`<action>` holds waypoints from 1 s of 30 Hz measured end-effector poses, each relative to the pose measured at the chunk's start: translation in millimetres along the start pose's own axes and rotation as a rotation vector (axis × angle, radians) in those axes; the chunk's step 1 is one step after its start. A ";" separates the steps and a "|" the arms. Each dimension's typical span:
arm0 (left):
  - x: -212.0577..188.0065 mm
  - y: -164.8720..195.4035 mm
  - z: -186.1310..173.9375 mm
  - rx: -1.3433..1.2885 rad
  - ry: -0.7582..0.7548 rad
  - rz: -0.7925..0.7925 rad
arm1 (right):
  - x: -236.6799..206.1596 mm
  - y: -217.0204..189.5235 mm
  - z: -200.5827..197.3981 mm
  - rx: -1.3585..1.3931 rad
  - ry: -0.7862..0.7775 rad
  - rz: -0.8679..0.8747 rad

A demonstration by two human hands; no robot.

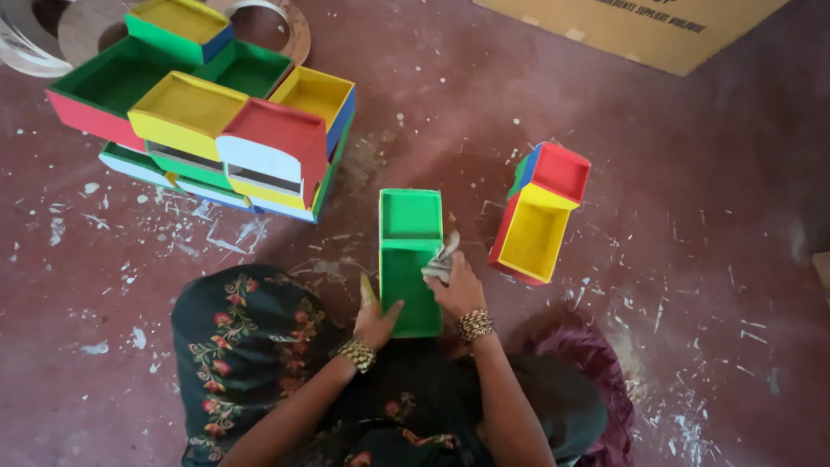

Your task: The person sits on the workshop floor and wipes painted wooden toy pieces, including a green tray, a yellow-and-blue piece, a white-and-blue piece, and a red-and-yellow piece, one at a time with a cloth, turning each over to wipe its sides, then sets the wiped pieces aside.

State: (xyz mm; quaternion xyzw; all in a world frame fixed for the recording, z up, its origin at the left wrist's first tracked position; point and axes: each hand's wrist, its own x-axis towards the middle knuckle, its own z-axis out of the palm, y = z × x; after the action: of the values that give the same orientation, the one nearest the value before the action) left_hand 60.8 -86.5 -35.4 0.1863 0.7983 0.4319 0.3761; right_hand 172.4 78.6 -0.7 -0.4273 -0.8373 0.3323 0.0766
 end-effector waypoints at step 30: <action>0.2 -9.3 18.1 0.149 0.099 0.036 | 46.2 -26.2 -47.4 -0.143 0.107 -0.353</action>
State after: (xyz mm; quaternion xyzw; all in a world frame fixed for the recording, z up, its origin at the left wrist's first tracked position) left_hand 74.7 -81.7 -49.5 0.2066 0.8423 0.3869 0.3133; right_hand 145.7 126.4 44.8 -0.2951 -0.9156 0.2302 0.1473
